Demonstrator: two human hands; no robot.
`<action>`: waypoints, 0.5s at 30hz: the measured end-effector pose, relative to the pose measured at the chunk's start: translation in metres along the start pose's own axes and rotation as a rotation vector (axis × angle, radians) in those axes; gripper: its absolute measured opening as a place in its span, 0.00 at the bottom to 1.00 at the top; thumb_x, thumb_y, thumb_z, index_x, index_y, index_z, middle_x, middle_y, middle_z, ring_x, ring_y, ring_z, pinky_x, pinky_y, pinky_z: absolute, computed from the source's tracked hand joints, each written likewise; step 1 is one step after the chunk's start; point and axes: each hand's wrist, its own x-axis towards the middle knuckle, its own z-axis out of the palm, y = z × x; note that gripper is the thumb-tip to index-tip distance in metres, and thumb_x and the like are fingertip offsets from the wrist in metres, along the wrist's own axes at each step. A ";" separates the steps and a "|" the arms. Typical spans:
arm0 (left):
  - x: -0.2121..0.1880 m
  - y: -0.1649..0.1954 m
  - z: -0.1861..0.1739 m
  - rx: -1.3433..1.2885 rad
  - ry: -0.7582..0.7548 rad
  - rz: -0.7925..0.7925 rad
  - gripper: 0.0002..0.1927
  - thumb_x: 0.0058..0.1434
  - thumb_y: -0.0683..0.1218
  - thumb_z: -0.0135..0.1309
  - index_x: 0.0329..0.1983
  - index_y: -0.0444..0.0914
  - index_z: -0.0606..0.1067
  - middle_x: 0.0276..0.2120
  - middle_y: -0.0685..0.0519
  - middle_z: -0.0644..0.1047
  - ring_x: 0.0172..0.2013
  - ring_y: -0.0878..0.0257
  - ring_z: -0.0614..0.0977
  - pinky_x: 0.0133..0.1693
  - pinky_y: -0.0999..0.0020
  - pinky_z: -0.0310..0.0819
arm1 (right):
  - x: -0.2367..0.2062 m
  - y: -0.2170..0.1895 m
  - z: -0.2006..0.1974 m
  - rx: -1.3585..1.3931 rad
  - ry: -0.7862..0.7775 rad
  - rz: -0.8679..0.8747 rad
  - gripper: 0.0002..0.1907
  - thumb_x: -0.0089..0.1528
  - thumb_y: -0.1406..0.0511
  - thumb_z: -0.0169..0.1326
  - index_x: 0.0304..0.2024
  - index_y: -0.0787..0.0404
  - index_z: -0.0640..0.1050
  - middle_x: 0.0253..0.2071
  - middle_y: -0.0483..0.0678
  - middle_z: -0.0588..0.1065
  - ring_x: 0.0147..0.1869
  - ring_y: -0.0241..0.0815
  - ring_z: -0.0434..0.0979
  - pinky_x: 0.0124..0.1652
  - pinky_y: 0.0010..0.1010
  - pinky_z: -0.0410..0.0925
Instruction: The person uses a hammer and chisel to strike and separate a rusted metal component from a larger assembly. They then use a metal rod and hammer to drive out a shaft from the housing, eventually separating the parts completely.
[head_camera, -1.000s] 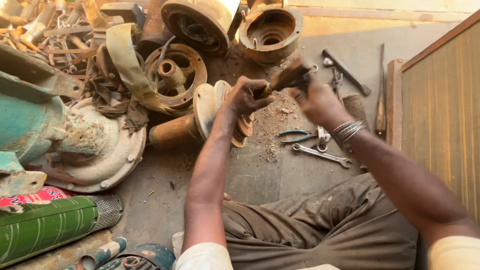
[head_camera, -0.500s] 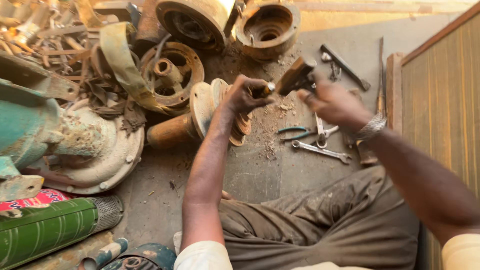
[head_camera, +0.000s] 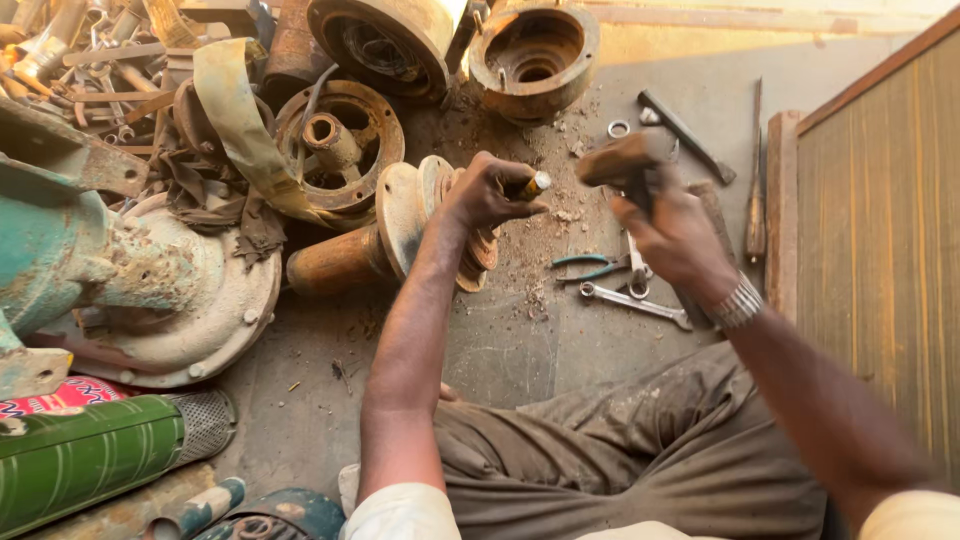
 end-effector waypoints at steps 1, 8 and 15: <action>0.000 0.001 0.000 0.002 -0.021 -0.036 0.11 0.56 0.50 0.72 0.30 0.42 0.80 0.21 0.61 0.77 0.21 0.73 0.74 0.23 0.72 0.70 | -0.008 0.001 -0.006 0.029 0.101 -0.186 0.17 0.68 0.68 0.45 0.59 0.63 0.67 0.35 0.43 0.70 0.27 0.34 0.66 0.22 0.24 0.66; 0.000 0.015 -0.002 0.041 -0.069 -0.074 0.16 0.55 0.50 0.73 0.26 0.39 0.77 0.20 0.60 0.75 0.21 0.71 0.71 0.24 0.70 0.67 | -0.006 -0.018 0.030 0.205 0.018 -0.034 0.18 0.69 0.64 0.49 0.60 0.60 0.64 0.30 0.45 0.73 0.25 0.34 0.70 0.23 0.25 0.67; 0.002 0.026 0.000 0.047 -0.057 0.011 0.15 0.55 0.50 0.72 0.28 0.38 0.78 0.20 0.59 0.75 0.21 0.70 0.71 0.24 0.68 0.67 | -0.022 0.008 -0.002 0.277 0.143 -0.352 0.22 0.68 0.64 0.49 0.61 0.68 0.62 0.31 0.46 0.70 0.27 0.35 0.70 0.23 0.29 0.67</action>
